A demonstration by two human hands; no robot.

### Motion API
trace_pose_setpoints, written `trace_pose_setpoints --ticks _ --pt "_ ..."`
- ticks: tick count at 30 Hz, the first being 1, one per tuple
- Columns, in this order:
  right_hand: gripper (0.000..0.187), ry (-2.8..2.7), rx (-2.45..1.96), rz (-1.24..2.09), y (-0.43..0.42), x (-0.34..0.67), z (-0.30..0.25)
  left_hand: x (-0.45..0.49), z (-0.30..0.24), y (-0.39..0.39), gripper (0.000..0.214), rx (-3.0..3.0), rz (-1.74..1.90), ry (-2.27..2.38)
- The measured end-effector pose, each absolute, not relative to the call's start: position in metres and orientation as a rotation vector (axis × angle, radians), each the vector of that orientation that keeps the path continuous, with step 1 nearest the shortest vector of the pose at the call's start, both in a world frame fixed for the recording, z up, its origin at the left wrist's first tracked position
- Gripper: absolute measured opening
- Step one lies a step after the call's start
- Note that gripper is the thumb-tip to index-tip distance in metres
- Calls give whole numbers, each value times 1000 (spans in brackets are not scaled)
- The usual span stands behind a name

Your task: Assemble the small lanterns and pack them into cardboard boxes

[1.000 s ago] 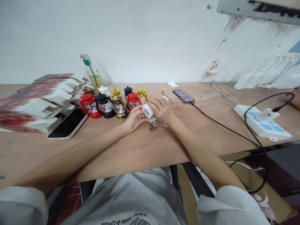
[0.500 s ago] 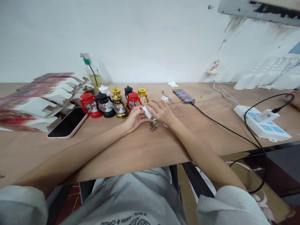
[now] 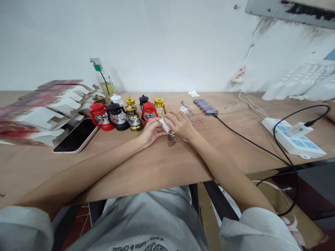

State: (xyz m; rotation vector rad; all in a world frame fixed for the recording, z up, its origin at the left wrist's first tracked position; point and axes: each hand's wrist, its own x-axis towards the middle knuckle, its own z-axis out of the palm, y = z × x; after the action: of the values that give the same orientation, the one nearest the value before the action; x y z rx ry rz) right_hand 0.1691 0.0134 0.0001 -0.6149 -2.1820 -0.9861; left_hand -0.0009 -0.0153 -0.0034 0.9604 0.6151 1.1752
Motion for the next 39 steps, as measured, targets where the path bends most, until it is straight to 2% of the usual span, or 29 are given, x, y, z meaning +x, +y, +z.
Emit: trace_pose_setpoints --ticks 4,13,31,34,39 --pt "26 -2221 -671 -944 13 169 -1 1 -3 -18 27 958 1203 644" --pt "19 -2128 -563 -1165 8 165 4 4 -1 -22 22 963 1252 724" --pt "25 -2171 -691 -784 11 158 -3 8 -5 -19 19 1016 1438 849" --pt "23 -2113 -686 -776 11 158 -1 6 -3 -20 16 995 1374 762" --pt "22 -2043 -768 -701 12 161 1 4 1 -23 26 950 1280 569"
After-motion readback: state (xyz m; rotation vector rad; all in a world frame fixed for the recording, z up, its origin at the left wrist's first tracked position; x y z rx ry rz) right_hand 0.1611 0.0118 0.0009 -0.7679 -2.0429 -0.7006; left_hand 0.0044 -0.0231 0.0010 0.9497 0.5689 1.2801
